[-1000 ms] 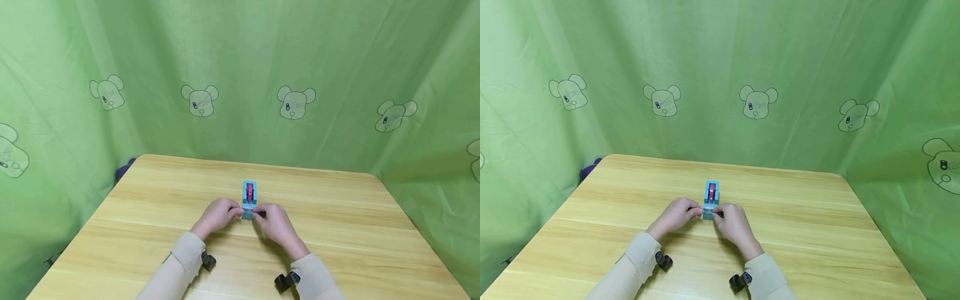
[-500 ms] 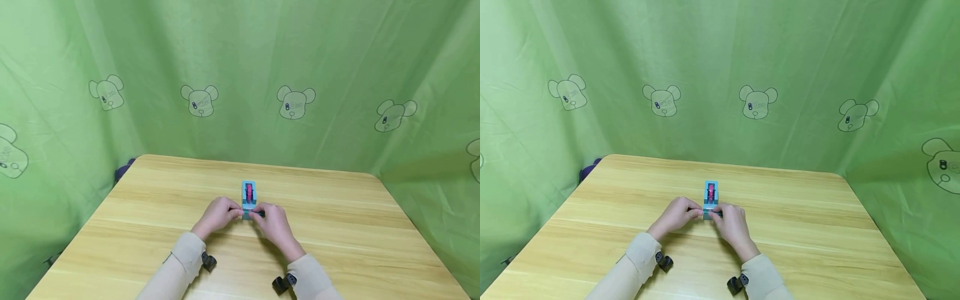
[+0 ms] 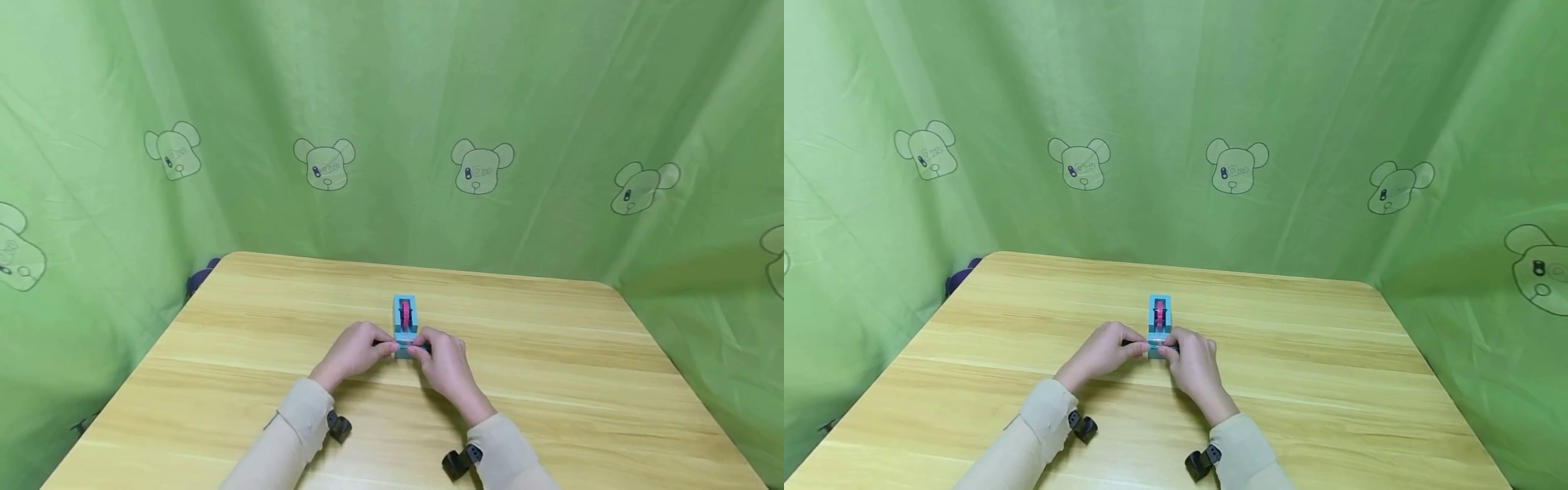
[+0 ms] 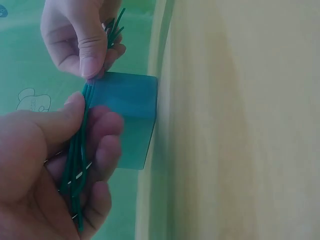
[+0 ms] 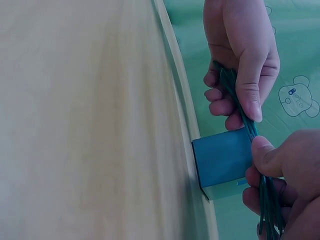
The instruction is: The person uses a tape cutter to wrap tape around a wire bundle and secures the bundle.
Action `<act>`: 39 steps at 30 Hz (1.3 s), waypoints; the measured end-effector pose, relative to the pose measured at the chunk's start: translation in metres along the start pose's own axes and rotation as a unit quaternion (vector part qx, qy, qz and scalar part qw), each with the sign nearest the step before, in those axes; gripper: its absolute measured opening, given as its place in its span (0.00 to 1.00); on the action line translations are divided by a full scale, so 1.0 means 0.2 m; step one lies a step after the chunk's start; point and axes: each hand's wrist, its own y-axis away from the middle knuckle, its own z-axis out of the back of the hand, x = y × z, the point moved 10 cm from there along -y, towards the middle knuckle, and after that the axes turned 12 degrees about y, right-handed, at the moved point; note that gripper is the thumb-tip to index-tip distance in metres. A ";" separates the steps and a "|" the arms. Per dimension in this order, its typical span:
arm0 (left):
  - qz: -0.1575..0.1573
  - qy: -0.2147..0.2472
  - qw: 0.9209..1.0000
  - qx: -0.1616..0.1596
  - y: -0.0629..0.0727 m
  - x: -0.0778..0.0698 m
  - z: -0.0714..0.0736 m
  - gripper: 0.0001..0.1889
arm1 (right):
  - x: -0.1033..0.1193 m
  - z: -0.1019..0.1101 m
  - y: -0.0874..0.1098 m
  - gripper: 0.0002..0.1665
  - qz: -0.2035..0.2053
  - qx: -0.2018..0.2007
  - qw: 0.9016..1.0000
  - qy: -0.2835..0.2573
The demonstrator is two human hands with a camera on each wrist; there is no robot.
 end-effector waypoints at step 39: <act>-0.001 -0.075 0.994 -0.077 -0.08 -0.07 0.02 0.03 | 0.01 0.00 0.01 0.14 -0.005 -0.006 1.000 0.001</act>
